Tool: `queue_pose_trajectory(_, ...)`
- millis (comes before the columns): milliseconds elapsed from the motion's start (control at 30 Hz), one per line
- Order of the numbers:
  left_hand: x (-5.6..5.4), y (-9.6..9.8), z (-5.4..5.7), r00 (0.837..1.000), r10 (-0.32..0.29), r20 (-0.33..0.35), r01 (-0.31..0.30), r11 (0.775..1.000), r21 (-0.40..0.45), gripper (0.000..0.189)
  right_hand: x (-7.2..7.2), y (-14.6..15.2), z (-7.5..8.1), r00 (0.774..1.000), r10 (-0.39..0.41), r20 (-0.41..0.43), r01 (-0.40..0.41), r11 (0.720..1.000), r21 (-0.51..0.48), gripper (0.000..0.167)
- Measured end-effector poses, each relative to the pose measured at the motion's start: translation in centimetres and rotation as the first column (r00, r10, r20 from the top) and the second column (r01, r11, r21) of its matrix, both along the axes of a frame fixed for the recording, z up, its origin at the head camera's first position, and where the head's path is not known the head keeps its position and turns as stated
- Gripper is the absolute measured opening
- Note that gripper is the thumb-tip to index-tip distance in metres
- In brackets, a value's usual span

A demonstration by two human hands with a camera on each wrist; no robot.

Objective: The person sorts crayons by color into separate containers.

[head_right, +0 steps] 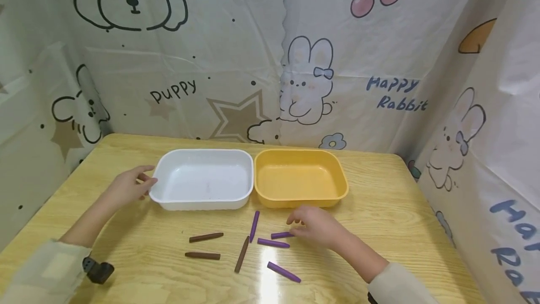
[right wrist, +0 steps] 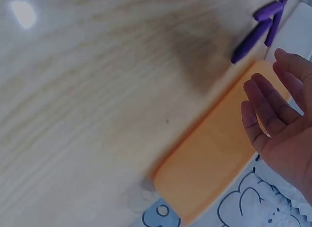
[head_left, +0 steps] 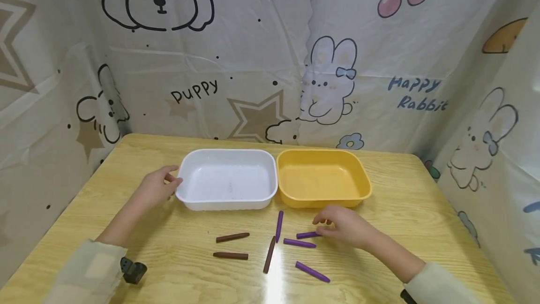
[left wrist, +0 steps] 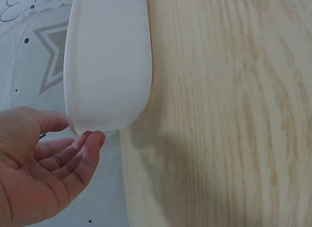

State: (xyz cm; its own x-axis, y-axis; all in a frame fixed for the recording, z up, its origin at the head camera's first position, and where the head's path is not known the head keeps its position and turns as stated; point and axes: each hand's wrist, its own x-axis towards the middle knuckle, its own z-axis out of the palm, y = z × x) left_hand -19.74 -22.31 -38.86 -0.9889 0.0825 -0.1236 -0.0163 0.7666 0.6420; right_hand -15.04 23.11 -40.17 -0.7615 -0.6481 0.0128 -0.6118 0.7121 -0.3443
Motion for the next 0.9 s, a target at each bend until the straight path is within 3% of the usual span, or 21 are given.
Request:
queue_pose_trajectory(167, 0.1, 0.0, -0.5, 1.000, -0.003, -0.003, 0.003, 1.000, 0.010, 0.051, 0.2, -0.6, -1.6, 0.999, 0.029, -0.029, -0.028, 0.999, 0.026, 0.014)
queue_pose_trajectory(333, 0.1, 0.1, -0.6, 1.000, 0.003, 0.005, -0.003, 1.000, 0.025, 0.051, 0.3, -0.9, -2.3, 0.994, 0.067, -0.085, -0.065, 0.998, 0.024, 0.013)
queue_pose_trajectory(600, 0.1, 0.0, -0.7, 1.000, 0.011, 0.006, -0.011, 0.998, 0.055, 0.050, 0.3, -1.1, -2.6, 0.991, 0.070, -0.110, -0.070, 0.998, 0.004, 0.011)
queue_pose_trajectory(900, 0.0, 0.0, -0.8, 1.000, 0.012, -0.011, -0.012, 1.000, 0.002, 0.051, 0.2, -1.6, -1.7, 0.997, 0.032, -0.074, -0.032, 0.999, -0.003, 0.012)
